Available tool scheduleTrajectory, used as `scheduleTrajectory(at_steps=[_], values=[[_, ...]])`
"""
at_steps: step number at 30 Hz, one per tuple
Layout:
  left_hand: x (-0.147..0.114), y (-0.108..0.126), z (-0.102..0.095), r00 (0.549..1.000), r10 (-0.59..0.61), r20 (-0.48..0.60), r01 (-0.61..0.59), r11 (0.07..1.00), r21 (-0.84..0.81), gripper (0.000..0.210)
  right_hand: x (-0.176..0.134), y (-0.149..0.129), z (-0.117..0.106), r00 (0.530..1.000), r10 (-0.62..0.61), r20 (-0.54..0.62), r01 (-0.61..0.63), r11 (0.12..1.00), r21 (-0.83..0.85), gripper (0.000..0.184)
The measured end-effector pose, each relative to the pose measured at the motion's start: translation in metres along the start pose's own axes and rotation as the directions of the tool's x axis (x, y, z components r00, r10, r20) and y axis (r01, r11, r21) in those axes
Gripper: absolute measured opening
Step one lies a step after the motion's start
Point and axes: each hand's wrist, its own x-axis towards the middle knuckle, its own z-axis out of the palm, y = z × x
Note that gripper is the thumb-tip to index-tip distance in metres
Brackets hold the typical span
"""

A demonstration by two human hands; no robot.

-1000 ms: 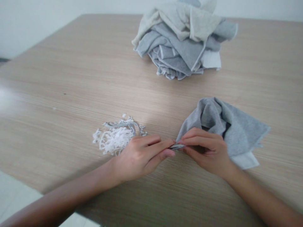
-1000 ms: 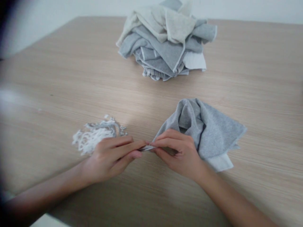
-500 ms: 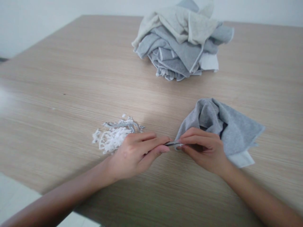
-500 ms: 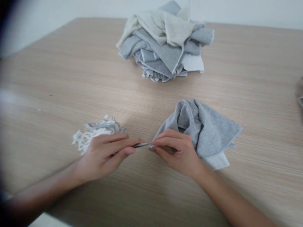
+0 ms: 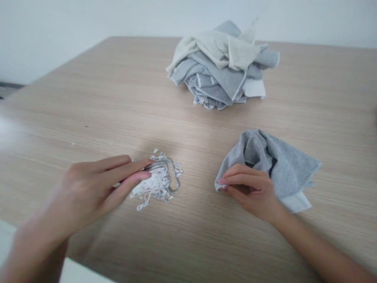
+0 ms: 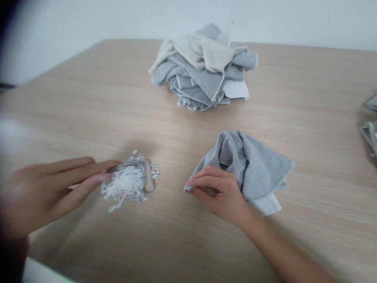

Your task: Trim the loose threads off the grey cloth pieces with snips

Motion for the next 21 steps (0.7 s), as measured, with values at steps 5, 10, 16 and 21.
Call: scheduleTrajectory(at_steps=[5, 10, 16, 21], values=[[-0.026, -0.016, 0.012, 0.986, -0.038, 0.161, -0.004, 0.967, 0.254, 0.053, 0.002, 0.0, -0.001, 0.999, -0.048, 0.008, 0.048, 0.999, -0.02, 0.016], [-0.019, -0.008, -0.009, 0.996, -0.061, 0.065, 0.05, 0.985, 0.163, 0.044, 0.001, -0.001, 0.0, 0.995, -0.099, 0.009, 0.099, 0.993, -0.057, 0.015], [0.031, 0.041, -0.002, 0.97, 0.229, 0.078, -0.194, 0.931, -0.31, 0.039, 0.0, -0.003, 0.0, 0.987, -0.162, 0.018, 0.163, 0.983, -0.089, 0.013], [0.053, 0.069, 0.032, 0.966, 0.122, 0.227, 0.006, 0.87, -0.493, 0.032, -0.001, -0.003, 0.0, 0.975, -0.221, -0.016, 0.217, 0.968, -0.128, 0.014]])
